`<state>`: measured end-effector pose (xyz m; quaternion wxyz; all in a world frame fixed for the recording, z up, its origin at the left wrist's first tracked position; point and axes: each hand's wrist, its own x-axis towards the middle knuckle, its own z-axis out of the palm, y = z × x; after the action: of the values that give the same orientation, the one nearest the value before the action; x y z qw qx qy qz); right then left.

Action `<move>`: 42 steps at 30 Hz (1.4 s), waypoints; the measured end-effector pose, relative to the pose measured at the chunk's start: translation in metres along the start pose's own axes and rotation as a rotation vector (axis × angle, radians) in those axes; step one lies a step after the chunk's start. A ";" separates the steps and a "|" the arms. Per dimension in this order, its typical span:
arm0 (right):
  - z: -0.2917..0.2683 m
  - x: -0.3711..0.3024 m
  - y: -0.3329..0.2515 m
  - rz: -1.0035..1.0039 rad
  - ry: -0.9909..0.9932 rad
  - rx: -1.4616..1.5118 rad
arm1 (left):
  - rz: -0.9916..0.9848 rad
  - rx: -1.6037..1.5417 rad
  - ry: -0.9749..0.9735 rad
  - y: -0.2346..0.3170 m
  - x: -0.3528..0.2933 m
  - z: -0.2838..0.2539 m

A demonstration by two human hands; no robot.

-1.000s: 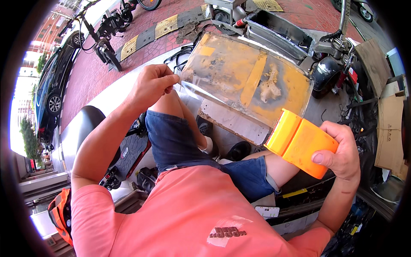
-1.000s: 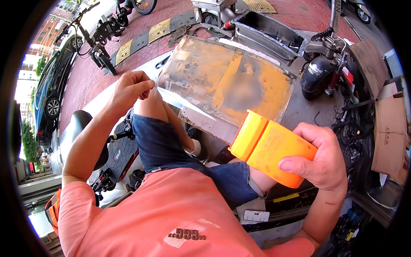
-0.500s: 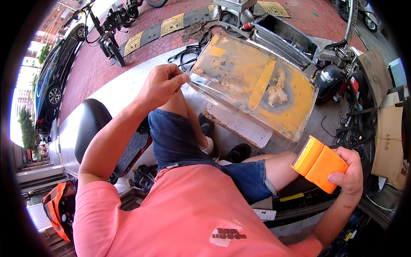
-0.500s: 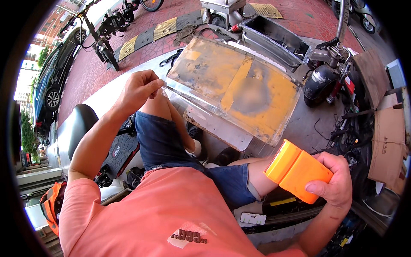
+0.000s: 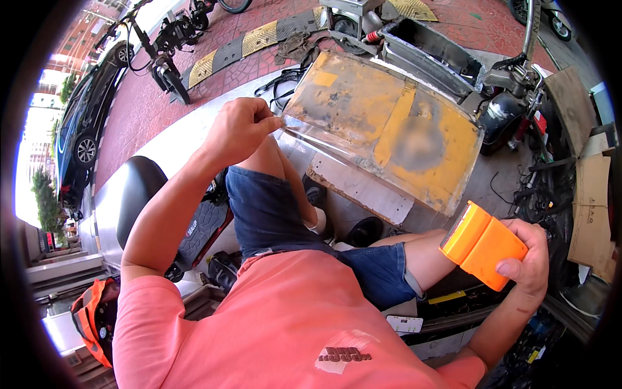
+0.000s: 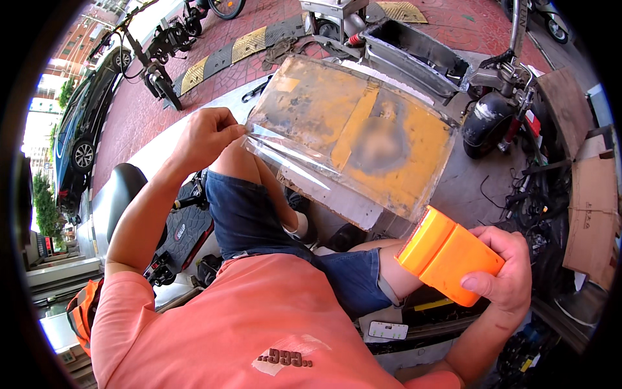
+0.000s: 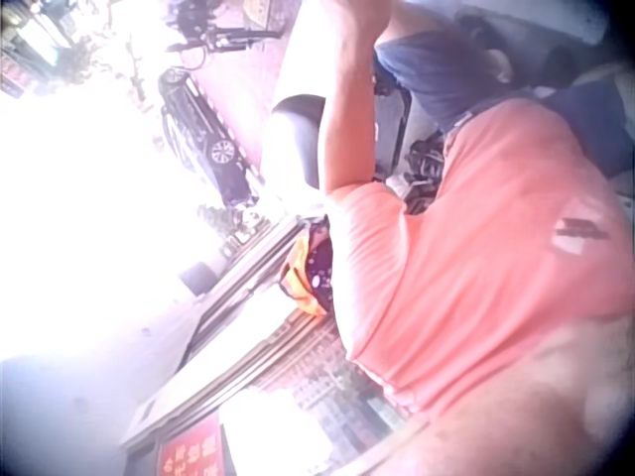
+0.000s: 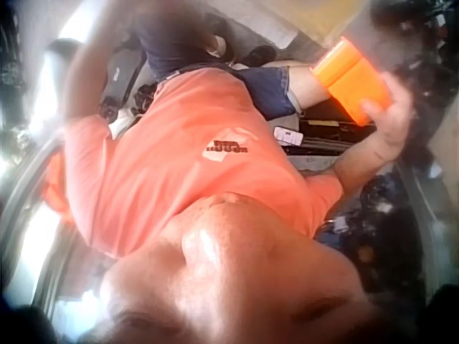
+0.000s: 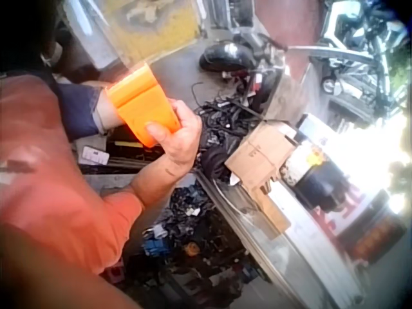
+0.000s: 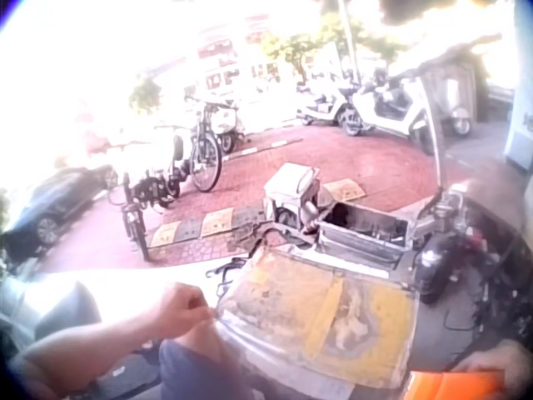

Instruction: The person applies a clear protective film or tape to the top surface of a rectangular metal part using a tape dispenser and smoothing it by hand.

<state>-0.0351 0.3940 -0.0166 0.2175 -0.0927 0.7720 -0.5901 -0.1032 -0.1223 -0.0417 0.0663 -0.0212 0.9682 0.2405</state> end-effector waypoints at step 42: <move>-0.016 0.005 0.054 0.066 -0.103 0.099 | -0.098 -0.344 -0.085 -0.024 0.008 0.011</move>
<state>-0.0407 0.4209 -0.0660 0.2805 -0.0867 0.7322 -0.6146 -0.1085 -0.1381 -0.0639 0.1142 -0.0693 0.9069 0.3997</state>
